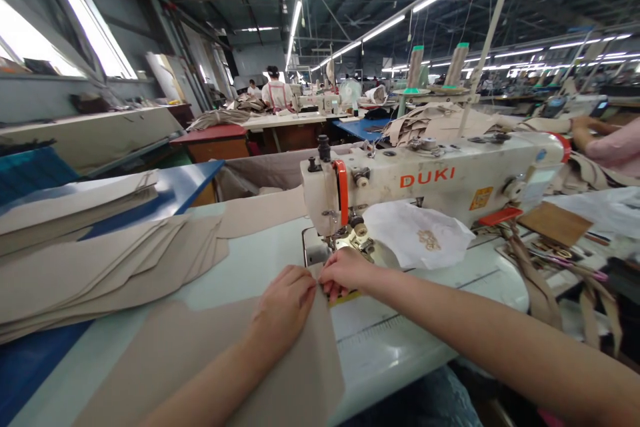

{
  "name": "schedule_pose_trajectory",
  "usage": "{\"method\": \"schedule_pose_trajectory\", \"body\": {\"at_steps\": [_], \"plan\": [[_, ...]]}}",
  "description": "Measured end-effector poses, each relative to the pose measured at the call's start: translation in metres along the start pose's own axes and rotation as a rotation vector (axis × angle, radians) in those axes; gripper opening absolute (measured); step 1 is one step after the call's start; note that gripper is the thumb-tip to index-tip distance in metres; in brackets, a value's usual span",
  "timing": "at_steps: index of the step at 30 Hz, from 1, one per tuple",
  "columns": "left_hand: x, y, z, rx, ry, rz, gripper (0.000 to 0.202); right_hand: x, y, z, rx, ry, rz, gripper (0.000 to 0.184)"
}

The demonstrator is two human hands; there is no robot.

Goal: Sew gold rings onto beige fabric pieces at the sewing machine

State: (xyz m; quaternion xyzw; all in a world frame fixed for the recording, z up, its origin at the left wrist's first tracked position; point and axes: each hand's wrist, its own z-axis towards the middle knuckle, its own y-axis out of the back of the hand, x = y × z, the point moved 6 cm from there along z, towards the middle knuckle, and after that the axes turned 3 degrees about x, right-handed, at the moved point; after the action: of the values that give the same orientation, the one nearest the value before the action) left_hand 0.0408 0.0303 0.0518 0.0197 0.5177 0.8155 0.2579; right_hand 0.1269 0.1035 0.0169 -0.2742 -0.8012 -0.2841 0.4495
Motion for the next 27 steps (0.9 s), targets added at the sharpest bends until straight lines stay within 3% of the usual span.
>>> {"method": "schedule_pose_trajectory", "body": {"at_steps": [9,14,20,23,27], "plan": [[0.001,-0.008,0.003,0.022,0.011,0.044,0.018,0.006,0.004,0.0,-0.011,0.113,-0.239,0.021],[0.0,-0.005,0.003,-0.011,0.005,0.057,0.017,0.009,0.021,-0.03,-0.163,0.397,-0.502,0.015],[0.0,-0.005,0.002,-0.05,-0.019,0.053,0.017,-0.005,0.0,-0.073,-0.024,1.0,-1.247,0.02],[0.001,-0.006,0.001,-0.052,-0.022,0.06,0.017,-0.008,-0.005,-0.072,-0.058,1.078,-1.355,0.02],[0.002,-0.007,0.0,-0.048,-0.019,0.028,0.016,-0.003,-0.01,-0.063,-0.14,1.114,-1.33,0.015]]}}
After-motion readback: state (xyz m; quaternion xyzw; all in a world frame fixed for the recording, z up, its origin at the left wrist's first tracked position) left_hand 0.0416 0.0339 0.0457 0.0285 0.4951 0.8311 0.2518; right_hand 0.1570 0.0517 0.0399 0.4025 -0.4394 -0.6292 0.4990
